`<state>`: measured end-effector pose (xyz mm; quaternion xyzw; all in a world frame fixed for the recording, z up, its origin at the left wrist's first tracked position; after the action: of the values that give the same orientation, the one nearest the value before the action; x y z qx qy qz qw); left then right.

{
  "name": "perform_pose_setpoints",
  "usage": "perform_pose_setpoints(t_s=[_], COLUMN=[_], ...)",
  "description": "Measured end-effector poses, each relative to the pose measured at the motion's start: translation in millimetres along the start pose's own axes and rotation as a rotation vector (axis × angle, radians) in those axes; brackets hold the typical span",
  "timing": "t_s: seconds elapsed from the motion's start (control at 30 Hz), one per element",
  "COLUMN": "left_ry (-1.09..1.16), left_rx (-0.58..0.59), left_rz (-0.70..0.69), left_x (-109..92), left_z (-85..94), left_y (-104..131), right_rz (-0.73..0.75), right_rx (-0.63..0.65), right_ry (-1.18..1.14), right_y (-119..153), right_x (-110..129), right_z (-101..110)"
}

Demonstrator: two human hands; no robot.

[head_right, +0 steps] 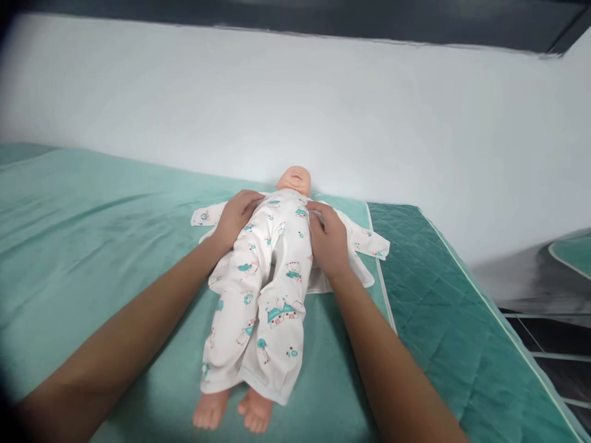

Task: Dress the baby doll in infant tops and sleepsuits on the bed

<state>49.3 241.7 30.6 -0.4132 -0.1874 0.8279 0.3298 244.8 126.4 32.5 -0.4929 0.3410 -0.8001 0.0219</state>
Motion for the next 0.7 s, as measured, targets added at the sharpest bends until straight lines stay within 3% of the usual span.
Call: perform_pose_setpoints(t_s=[0.17, 0.37, 0.47, 0.63, 0.7], left_ry=[0.009, 0.166, 0.185, 0.057, -0.020], left_rx=[-0.145, 0.140, 0.190, -0.058, -0.035], left_rz=[0.162, 0.324, 0.380, 0.482, 0.507], left_x=[-2.6, -11.6, -13.4, 1.6, 6.4], left_z=[33.1, 30.1, 31.0, 57.0, 55.7], left_y=[43.0, 98.1, 111.1, 113.1, 112.0], right_rz=[0.087, 0.134, 0.145, 0.153, 0.146], right_rx=[0.019, 0.237, 0.310, 0.314, 0.311], right_ry=[-0.040, 0.032, 0.067, 0.056, 0.049], right_y=[26.8, 55.8, 67.6, 72.1, 71.1], right_x=[32.7, 31.8, 30.7, 28.4, 26.2], right_z=[-3.1, -16.8, -21.7, -22.1, -22.3])
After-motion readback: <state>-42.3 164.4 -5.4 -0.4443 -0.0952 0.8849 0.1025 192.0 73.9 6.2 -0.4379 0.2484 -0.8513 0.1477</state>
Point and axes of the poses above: each hand's wrist, its own y-axis away from the middle knuckle, its own z-axis out of the back of the hand, x = y × z, the point moved 9 cm from there along -y, towards the middle knuckle, and after that the axes turned 3 degrees about -y, right-handed, at the moved point
